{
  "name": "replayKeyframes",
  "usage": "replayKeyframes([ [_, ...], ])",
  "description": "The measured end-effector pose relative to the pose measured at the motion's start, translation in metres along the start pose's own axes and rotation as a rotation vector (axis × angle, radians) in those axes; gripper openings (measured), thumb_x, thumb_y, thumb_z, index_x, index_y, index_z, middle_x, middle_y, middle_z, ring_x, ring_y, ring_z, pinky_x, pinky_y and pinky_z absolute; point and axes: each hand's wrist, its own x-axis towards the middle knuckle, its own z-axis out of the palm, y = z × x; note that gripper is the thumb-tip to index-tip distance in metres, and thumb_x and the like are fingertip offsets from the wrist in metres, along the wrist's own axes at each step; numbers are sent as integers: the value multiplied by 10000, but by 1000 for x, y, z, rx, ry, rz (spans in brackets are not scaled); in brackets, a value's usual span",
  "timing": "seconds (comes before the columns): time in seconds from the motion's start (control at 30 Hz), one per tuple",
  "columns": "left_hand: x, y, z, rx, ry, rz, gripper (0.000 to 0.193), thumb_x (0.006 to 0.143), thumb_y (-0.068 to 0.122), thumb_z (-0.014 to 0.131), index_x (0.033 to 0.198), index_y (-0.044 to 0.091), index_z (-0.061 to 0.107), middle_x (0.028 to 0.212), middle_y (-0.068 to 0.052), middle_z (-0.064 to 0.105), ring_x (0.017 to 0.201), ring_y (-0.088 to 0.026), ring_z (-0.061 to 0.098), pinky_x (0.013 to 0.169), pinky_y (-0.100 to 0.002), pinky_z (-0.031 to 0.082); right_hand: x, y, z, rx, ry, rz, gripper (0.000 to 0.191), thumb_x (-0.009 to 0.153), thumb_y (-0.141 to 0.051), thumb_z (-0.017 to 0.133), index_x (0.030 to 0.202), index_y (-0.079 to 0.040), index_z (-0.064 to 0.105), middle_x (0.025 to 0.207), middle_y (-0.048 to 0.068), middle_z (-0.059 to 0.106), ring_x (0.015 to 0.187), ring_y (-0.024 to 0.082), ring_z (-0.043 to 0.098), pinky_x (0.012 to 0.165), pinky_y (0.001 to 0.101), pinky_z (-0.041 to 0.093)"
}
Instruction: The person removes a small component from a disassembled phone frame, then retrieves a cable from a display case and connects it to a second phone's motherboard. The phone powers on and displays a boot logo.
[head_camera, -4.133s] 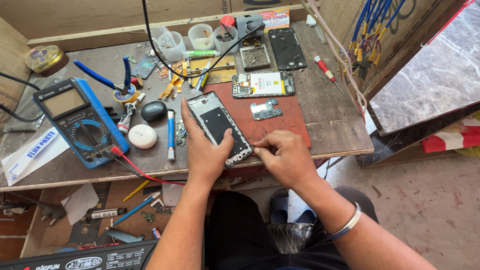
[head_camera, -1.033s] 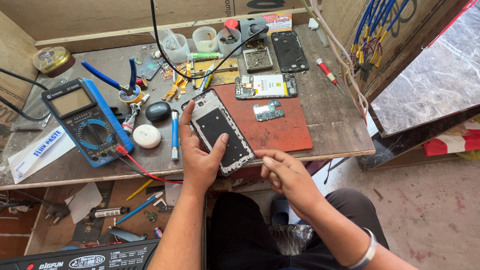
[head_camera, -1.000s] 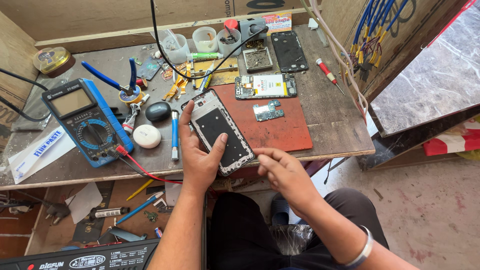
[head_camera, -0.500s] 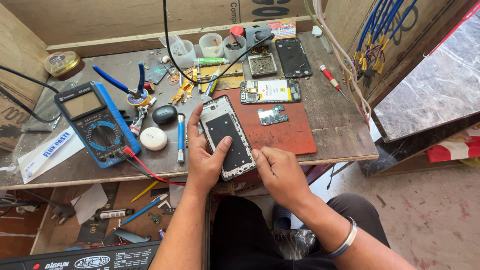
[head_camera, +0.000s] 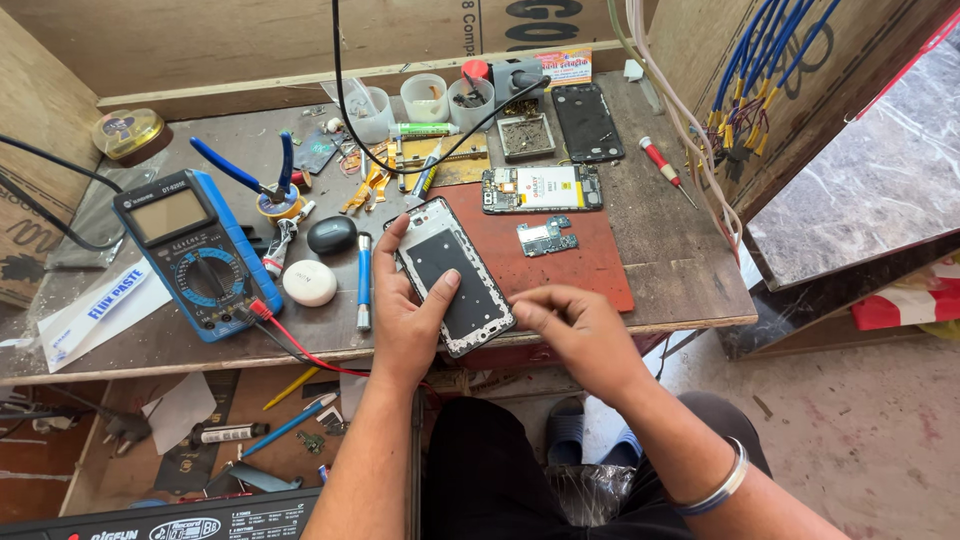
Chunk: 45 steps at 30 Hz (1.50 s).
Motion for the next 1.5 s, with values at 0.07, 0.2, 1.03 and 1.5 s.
replayKeyframes([
  [0.07,-1,-1,1,12,-10,-8,751,950,-32,634,1576,39,226,1209,-162,667,1045,-163,689,886,-289,585,-3,2,5,-169,36,-33,220,953,-223,649,979,-24,739,811,26,739,779,104,641,716,287,519],
  [0.2,-1,-1,4,40,-43,17,725,957,-35,642,1564,37,253,1217,-138,660,1051,-152,679,889,-283,580,3,1,17,-451,142,-149,395,1018,-277,612,782,39,630,669,152,612,630,256,583,619,383,459],
  [1.03,12,9,22,661,44,-78,633,787,104,752,1361,60,490,987,-119,758,872,-190,760,795,-325,586,-19,-6,-25,-349,165,-339,92,917,-3,672,996,-9,718,1055,66,745,962,168,726,829,286,571],
  [1.5,5,9,23,652,45,-33,573,808,91,731,1338,58,515,973,-118,752,857,-198,752,787,-325,582,-19,-4,-15,-500,158,-126,144,824,-145,783,937,-59,804,840,60,771,673,136,705,626,285,543],
])
